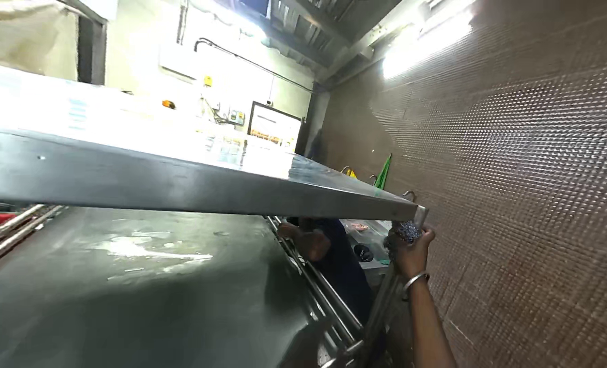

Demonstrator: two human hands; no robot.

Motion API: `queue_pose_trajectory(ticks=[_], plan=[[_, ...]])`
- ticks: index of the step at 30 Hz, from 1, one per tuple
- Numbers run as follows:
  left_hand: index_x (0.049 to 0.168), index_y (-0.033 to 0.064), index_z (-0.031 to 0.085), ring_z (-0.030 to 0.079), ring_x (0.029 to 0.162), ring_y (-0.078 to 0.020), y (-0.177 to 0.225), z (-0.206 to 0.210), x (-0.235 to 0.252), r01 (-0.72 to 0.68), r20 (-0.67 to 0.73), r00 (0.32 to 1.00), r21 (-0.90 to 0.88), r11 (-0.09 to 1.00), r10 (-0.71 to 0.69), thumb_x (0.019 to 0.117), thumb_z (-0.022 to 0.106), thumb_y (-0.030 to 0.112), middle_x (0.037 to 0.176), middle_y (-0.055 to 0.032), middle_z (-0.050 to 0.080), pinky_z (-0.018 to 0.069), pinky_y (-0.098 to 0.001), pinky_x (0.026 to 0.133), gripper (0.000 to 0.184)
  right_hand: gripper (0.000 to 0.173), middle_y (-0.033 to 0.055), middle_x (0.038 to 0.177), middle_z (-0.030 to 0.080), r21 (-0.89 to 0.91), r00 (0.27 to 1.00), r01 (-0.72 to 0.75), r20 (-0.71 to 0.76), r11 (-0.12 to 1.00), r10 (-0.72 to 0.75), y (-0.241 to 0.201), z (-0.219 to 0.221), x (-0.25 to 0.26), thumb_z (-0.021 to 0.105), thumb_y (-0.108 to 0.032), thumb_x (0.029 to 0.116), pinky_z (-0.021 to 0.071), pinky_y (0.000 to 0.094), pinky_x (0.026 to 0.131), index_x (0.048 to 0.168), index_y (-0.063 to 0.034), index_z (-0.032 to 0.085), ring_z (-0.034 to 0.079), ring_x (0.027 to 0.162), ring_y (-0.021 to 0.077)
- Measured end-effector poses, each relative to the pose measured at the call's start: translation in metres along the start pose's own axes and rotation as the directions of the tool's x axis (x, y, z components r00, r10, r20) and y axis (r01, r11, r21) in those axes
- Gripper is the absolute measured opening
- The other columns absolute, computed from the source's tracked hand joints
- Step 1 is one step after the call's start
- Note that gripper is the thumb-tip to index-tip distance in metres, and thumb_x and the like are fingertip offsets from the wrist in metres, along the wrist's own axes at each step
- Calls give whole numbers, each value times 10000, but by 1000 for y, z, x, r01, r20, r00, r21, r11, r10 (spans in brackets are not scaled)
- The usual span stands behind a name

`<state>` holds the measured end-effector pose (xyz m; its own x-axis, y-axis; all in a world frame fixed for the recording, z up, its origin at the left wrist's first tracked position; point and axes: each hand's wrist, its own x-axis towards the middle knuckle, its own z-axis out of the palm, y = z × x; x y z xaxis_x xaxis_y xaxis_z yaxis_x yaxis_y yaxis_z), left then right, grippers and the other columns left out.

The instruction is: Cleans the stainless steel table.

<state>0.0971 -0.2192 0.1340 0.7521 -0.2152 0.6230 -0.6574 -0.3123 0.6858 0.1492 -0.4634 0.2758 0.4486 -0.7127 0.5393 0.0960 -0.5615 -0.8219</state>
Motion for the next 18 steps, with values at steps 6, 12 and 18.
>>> queue_pose_trajectory(ticks=[6, 12, 18], plan=[[1561, -97, 260, 269, 1531, -359, 134, 134, 142, -133, 35, 990, -46, 990, 134, 927, 621, 281, 1622, -288, 284, 262, -463, 1248, 822, 620, 10, 1328, 630, 387, 865, -72, 483, 919, -135, 5, -58, 27, 497, -272, 941, 548, 322, 889, 1546, -206, 381, 634, 1094, 88], [1482, -93, 384, 490, 1353, -420, 147, 178, 170, 76, -240, 969, 69, 995, -57, 937, 681, 320, 1469, -308, 465, 451, -547, 1080, 746, 573, 70, 1277, 679, 650, 876, -26, 382, 759, -296, 82, -71, 48, 274, -331, 1019, 546, 348, 906, 1547, -164, 421, 659, 1082, 138], [1380, -21, 504, 607, 1166, -400, 131, 183, 185, 33, -365, 931, 105, 994, 7, 886, 775, 403, 1278, -232, 607, 512, -584, 965, 705, 511, 152, 1279, 637, 48, 685, -407, 676, 912, 271, 70, -70, -86, 593, 55, 940, 504, 263, 979, 1430, 98, 453, 620, 1095, 101]])
